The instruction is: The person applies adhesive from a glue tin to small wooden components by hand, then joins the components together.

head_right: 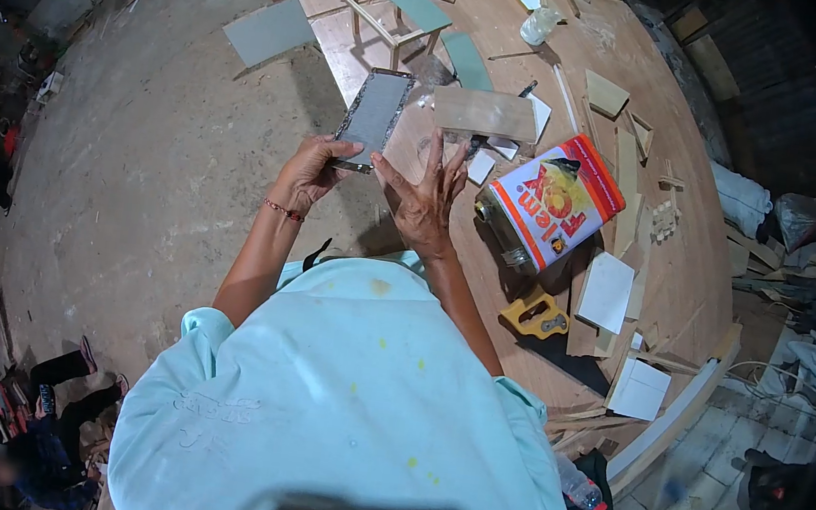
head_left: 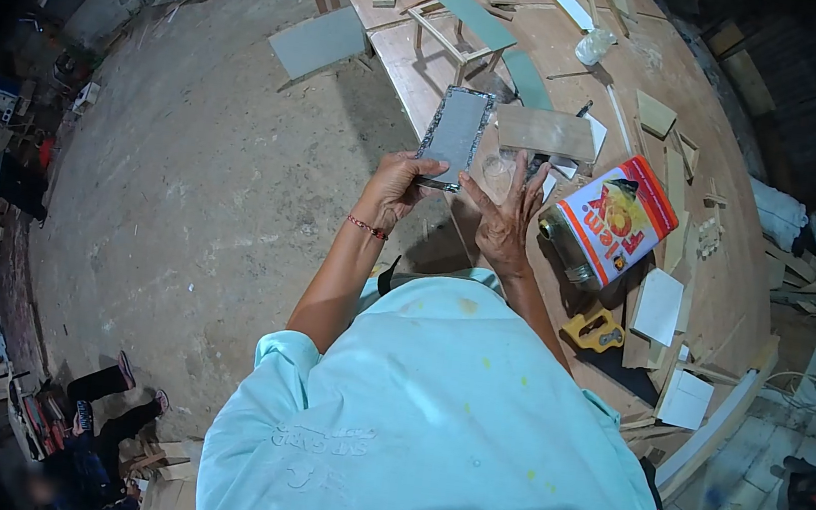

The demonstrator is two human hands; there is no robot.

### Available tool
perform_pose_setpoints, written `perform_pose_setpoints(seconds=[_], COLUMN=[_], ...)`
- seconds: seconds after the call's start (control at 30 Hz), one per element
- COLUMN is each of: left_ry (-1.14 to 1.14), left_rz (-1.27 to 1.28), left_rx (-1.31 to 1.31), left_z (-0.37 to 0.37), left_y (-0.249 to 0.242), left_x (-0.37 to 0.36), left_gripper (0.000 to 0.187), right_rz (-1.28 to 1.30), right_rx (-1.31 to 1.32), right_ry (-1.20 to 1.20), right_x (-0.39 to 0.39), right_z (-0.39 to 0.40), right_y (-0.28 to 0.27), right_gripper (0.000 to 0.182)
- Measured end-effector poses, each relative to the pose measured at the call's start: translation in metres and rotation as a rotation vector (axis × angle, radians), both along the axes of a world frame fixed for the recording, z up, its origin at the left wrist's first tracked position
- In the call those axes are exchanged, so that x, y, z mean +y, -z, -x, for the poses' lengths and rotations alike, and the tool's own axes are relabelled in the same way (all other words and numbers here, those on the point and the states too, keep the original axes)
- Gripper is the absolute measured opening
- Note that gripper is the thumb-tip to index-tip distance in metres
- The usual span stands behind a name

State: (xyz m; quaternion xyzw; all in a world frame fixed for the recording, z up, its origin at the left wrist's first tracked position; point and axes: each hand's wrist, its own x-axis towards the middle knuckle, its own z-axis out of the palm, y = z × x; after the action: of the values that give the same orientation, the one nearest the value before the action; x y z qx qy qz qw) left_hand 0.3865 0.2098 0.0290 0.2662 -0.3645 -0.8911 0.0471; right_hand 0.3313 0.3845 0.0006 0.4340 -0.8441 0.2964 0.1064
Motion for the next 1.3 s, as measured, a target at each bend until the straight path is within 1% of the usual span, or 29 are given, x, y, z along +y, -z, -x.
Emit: perform_pose_setpoints(seconds=[0.07, 0.17, 0.23, 0.27, 0.33, 0.43, 0.53, 0.67, 0.77, 0.83, 0.87, 0.93, 0.97, 1.03, 1.07, 1.13, 1.17, 1.23, 1.3], left_ry=[-0.012, -0.007, -0.028, -0.031, -0.047, -0.064, -0.074, -0.095, -0.121, -0.185, -0.187, -0.128, -0.128, -0.109, -0.107, -0.118, -0.11, -0.107, -0.104], left_rz=[-0.012, -0.015, -0.043, -0.045, -0.026, -0.035, -0.031, -0.008, 0.015, 0.092, 0.094, 0.12, 0.123, 0.088, 0.088, 0.065, 0.064, 0.04, 0.006], left_rx=[0.003, -0.032, -0.026, -0.027, -0.064, -0.103, -0.127, -0.134, -0.096, -0.096, -0.098, -0.108, -0.107, -0.078, -0.078, -0.097, -0.102, -0.139, -0.141], left_z=[0.0, -0.001, -0.003, -0.004, -0.002, 0.0, 0.001, 0.0, 0.0, 0.0, -0.002, -0.002, -0.001, 0.001, 0.002, 0.004, 0.006, 0.009, 0.012], left_y=[0.002, 0.004, -0.001, 0.001, 0.009, 0.021, 0.027, 0.034, 0.018, 0.002, 0.0, -0.004, -0.002, 0.005, 0.007, 0.007, 0.009, 0.013, 0.013], left_x=[0.0, -0.001, 0.0, 0.0, -0.001, 0.001, 0.001, -0.005, -0.009, -0.008, -0.009, -0.012, -0.014, -0.019, -0.02, -0.021, -0.022, -0.022, -0.018], left_gripper=[0.015, 0.015, 0.014, 0.014, 0.013, 0.012, 0.013, 0.014, 0.015, 0.014, 0.014, 0.014, 0.014, 0.014, 0.014, 0.012, 0.012, 0.011, 0.011], right_rz=[0.011, 0.06, -0.021, -0.023, 0.013, 0.059, 0.077, 0.027, -0.018, -0.086, -0.085, -0.117, -0.114, -0.168, -0.169, -0.21, -0.214, -0.31, -0.346], right_rx=[0.007, 0.057, 0.102, 0.102, 0.119, 0.162, 0.139, 0.15, 0.238, 0.259, 0.257, 0.427, 0.427, 0.606, 0.604, 0.778, 0.773, 0.99, 0.964], right_ry=[-0.005, -0.016, 0.023, 0.02, 0.027, 0.018, -0.006, -0.018, -0.077, 0.032, 0.03, 0.045, 0.047, 0.039, 0.041, 0.03, 0.037, 0.005, 0.008], right_x=[0.0, 0.0, 0.001, 0.001, 0.0, -0.002, 0.0, 0.0, -0.002, -0.006, -0.008, -0.017, -0.019, -0.021, -0.021, -0.022, -0.02, -0.015, -0.008], right_z=[0.001, 0.0, 0.0, -0.001, -0.001, 0.002, 0.004, 0.01, 0.016, 0.017, 0.017, 0.021, 0.025, 0.035, 0.04, 0.049, 0.053, 0.058, 0.058], right_y=[0.001, 0.002, 0.0, 0.0, -0.001, 0.007, 0.013, 0.014, 0.008, 0.001, -0.001, -0.005, -0.004, 0.0, 0.001, 0.0, -0.001, -0.01, -0.011], right_gripper=[0.048, 0.052, 0.061, 0.061, 0.067, 0.066, 0.066, 0.066, 0.066, 0.069, 0.069, 0.074, 0.074, 0.075, 0.075, 0.077, 0.077, 0.073, 0.07])
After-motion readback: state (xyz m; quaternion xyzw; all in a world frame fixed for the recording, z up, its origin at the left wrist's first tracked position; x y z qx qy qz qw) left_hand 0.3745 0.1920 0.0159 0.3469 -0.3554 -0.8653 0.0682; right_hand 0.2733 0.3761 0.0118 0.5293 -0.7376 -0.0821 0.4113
